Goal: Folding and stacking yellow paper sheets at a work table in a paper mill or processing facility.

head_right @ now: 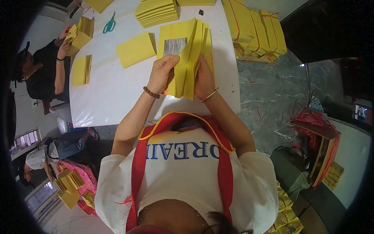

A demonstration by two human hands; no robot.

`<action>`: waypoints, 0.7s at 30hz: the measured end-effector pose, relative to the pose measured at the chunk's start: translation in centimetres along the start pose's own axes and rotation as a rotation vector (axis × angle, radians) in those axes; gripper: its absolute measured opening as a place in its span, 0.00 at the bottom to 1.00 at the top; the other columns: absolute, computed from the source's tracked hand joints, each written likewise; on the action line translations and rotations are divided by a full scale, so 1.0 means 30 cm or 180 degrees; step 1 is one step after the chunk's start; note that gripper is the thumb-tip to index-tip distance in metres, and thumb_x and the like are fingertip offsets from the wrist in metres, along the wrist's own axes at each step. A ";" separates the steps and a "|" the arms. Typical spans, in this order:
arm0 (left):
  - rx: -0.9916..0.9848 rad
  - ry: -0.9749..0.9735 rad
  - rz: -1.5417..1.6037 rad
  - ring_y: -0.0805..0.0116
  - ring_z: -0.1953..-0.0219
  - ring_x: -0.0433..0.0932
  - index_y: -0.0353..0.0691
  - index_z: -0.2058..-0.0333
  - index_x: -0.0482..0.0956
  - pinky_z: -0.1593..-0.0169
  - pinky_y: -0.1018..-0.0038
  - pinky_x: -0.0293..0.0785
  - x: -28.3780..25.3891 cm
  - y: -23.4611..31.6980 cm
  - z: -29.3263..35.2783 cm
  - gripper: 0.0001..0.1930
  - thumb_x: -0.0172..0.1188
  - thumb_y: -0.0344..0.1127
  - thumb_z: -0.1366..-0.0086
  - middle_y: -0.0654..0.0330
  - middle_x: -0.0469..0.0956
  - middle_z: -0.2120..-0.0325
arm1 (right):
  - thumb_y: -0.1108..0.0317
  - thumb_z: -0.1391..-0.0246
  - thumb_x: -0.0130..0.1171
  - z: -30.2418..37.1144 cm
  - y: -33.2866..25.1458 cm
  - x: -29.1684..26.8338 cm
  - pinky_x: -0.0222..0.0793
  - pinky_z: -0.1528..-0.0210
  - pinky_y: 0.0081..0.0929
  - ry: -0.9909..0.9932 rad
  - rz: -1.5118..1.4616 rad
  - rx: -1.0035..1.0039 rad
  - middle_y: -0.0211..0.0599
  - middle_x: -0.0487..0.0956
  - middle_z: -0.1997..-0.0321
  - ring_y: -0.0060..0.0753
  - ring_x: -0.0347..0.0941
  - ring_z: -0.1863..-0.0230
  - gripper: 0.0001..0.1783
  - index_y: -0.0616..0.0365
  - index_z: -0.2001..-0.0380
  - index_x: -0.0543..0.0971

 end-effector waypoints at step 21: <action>0.0010 0.0133 0.0522 0.84 0.79 0.68 0.36 0.70 0.76 0.75 0.86 0.64 -0.001 -0.002 -0.001 0.11 0.51 0.38 0.37 0.68 0.74 0.78 | 0.48 0.40 0.35 0.003 0.015 0.019 0.58 0.44 0.29 -0.0309 0.0425 0.0099 0.34 0.69 0.48 0.30 0.65 0.48 0.28 0.56 0.46 0.62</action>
Point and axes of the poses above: each hand's wrist, its own z-axis away from the middle knuckle, its own x-axis out of the palm, y = z × x, the point moved 7 cm from there along -z, towards the middle knuckle
